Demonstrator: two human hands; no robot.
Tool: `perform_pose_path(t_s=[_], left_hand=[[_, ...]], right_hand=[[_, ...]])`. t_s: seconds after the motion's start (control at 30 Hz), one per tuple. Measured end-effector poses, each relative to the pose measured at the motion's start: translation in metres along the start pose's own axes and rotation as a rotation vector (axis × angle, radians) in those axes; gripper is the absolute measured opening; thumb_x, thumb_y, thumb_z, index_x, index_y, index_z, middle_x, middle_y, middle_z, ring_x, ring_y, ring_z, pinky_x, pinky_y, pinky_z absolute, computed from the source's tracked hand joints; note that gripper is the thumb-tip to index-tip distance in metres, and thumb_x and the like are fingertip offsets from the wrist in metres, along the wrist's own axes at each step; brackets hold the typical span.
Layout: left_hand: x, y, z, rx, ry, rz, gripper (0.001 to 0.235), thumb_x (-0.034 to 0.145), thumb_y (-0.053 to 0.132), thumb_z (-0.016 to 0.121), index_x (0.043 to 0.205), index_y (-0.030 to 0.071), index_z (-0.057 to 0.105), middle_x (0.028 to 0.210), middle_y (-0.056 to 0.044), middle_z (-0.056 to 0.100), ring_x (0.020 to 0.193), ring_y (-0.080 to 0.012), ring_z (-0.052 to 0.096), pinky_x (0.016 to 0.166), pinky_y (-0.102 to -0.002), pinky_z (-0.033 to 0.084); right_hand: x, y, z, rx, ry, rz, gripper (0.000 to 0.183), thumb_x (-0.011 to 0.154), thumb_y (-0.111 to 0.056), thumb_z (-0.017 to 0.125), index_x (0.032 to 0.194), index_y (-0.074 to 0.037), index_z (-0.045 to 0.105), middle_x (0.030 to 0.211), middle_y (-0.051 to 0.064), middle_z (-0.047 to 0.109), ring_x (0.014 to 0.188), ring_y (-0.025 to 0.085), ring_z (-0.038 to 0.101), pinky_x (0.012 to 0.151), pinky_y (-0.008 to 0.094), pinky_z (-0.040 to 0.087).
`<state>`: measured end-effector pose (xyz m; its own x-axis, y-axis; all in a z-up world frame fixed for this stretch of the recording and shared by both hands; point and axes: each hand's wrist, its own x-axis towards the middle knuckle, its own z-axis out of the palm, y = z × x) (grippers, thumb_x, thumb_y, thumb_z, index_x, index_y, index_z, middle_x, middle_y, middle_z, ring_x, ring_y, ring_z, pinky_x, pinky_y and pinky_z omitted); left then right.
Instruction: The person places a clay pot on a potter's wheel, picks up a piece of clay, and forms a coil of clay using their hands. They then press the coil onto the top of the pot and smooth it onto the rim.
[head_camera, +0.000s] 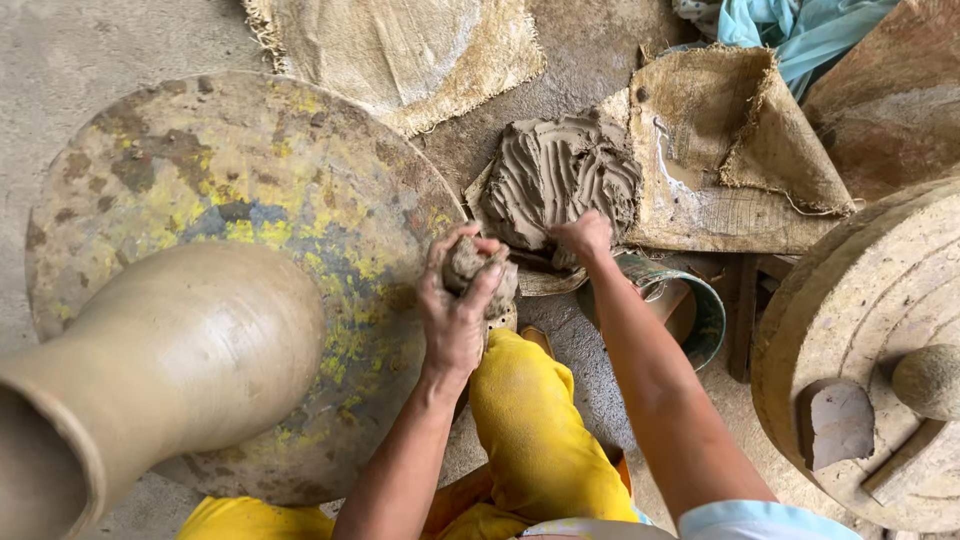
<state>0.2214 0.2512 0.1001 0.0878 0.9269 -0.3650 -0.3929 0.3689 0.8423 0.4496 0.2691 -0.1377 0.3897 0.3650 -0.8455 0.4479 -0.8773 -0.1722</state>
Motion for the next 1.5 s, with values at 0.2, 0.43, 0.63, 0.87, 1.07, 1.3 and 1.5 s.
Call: perform_pose_path(t_s=[0.2, 0.43, 0.63, 0.87, 1.07, 1.3, 1.5], left_hand=[[-0.008, 0.008, -0.023, 0.040, 0.046, -0.016, 0.049, 0.094, 0.017, 0.076, 0.136, 0.001, 0.058, 0.116, -0.007, 0.071, 0.092, -0.0142, 0.068, 0.080, -0.031, 0.063], [0.001, 0.020, -0.029, -0.196, 0.007, -0.065, 0.050, 0.096, 0.008, 0.076, 0.140, 0.002, 0.055, 0.123, -0.009, 0.067, 0.119, -0.0229, 0.066, 0.113, -0.041, 0.053], [0.004, 0.005, -0.028, -0.182, -0.014, -0.143, 0.049, 0.097, 0.010, 0.076, 0.140, 0.003, 0.055, 0.125, -0.009, 0.066, 0.122, -0.0231, 0.065, 0.114, -0.042, 0.054], [-0.006, 0.000, -0.034, -0.314, 0.015, -0.172, 0.050, 0.096, 0.007, 0.076, 0.141, 0.003, 0.054, 0.126, -0.011, 0.066, 0.122, -0.0243, 0.065, 0.113, -0.043, 0.052], [-0.017, 0.007, -0.045, -0.302, 0.074, -0.166, 0.049, 0.096, 0.008, 0.075, 0.141, 0.002, 0.054, 0.127, -0.013, 0.067, 0.121, -0.0243, 0.065, 0.112, -0.044, 0.051], [-0.035, 0.014, -0.055, -0.311, 0.107, -0.081, 0.050, 0.096, 0.007, 0.075, 0.140, 0.001, 0.054, 0.126, -0.014, 0.067, 0.121, -0.0254, 0.065, 0.114, -0.043, 0.051], [-0.052, 0.023, -0.051, -0.328, 0.137, -0.085, 0.051, 0.095, 0.007, 0.075, 0.140, 0.001, 0.053, 0.125, -0.014, 0.066, 0.118, -0.0243, 0.065, 0.107, -0.043, 0.053]], right_hand=[[0.032, 0.011, 0.035, -0.341, 0.027, 0.293, 0.140, 0.077, -0.053, 0.090, 0.156, 0.014, -0.004, 0.165, 0.036, -0.001, 0.156, 0.045, 0.003, 0.127, 0.054, 0.006], [0.024, -0.002, 0.045, -0.583, 0.554, 0.062, 0.083, 0.090, -0.028, 0.071, 0.139, 0.028, 0.035, 0.149, 0.048, 0.029, 0.141, 0.065, 0.025, 0.119, 0.070, 0.012], [0.074, 0.032, 0.065, -0.668, 0.340, 0.143, 0.070, 0.086, -0.027, 0.074, 0.130, 0.022, 0.051, 0.128, 0.040, 0.050, 0.122, 0.054, 0.047, 0.110, 0.064, 0.030], [0.088, 0.053, 0.064, -0.409, 0.247, 0.146, 0.037, 0.093, -0.026, 0.071, 0.111, 0.006, 0.066, 0.105, 0.019, 0.065, 0.093, 0.029, 0.061, 0.090, 0.046, 0.048], [0.091, 0.059, 0.056, -0.464, 0.230, 0.146, 0.016, 0.094, -0.016, 0.071, 0.090, -0.003, 0.078, 0.081, 0.012, 0.071, 0.067, 0.018, 0.063, 0.062, 0.037, 0.055], [0.056, 0.058, 0.066, -0.528, 0.304, 0.105, 0.013, 0.089, -0.013, 0.075, 0.100, -0.005, 0.076, 0.090, 0.015, 0.072, 0.077, 0.024, 0.066, 0.067, 0.039, 0.056], [0.041, 0.102, 0.095, -0.923, 0.433, -0.328, 0.043, 0.082, -0.016, 0.070, 0.120, 0.001, 0.062, 0.110, 0.019, 0.068, 0.103, 0.030, 0.065, 0.098, 0.047, 0.050]])
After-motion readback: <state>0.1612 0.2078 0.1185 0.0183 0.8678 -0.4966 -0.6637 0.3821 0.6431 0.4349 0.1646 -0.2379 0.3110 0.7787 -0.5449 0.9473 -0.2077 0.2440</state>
